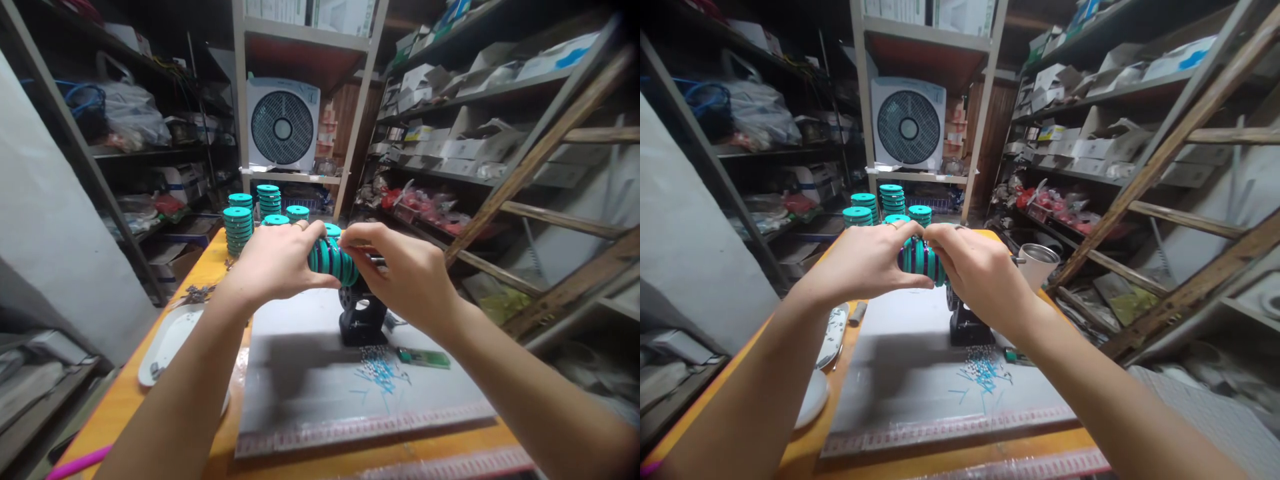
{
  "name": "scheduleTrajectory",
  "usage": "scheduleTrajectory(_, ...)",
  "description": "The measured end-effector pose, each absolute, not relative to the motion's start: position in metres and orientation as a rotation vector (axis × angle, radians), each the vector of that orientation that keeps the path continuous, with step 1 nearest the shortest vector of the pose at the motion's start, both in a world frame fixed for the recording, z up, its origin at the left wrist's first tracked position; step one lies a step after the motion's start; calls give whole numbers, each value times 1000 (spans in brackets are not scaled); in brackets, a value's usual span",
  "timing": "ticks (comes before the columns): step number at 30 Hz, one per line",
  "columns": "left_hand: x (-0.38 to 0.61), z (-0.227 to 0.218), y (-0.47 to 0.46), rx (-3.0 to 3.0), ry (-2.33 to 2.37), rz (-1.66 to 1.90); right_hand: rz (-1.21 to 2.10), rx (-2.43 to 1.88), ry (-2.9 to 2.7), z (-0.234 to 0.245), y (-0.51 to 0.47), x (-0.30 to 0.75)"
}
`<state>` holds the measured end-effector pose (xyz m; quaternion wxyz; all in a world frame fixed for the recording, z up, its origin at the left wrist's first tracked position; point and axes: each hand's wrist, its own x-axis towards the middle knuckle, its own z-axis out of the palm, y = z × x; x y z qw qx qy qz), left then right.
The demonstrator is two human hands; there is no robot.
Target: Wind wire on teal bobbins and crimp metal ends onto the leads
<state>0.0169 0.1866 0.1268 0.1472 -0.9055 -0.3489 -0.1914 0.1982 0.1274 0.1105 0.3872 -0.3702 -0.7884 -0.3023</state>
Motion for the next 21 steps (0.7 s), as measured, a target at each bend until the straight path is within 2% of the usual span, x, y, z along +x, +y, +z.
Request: scheduleTrajectory(21,12,127,189,-2704,-923,-492,-921,-998,-2264,107,128,207)
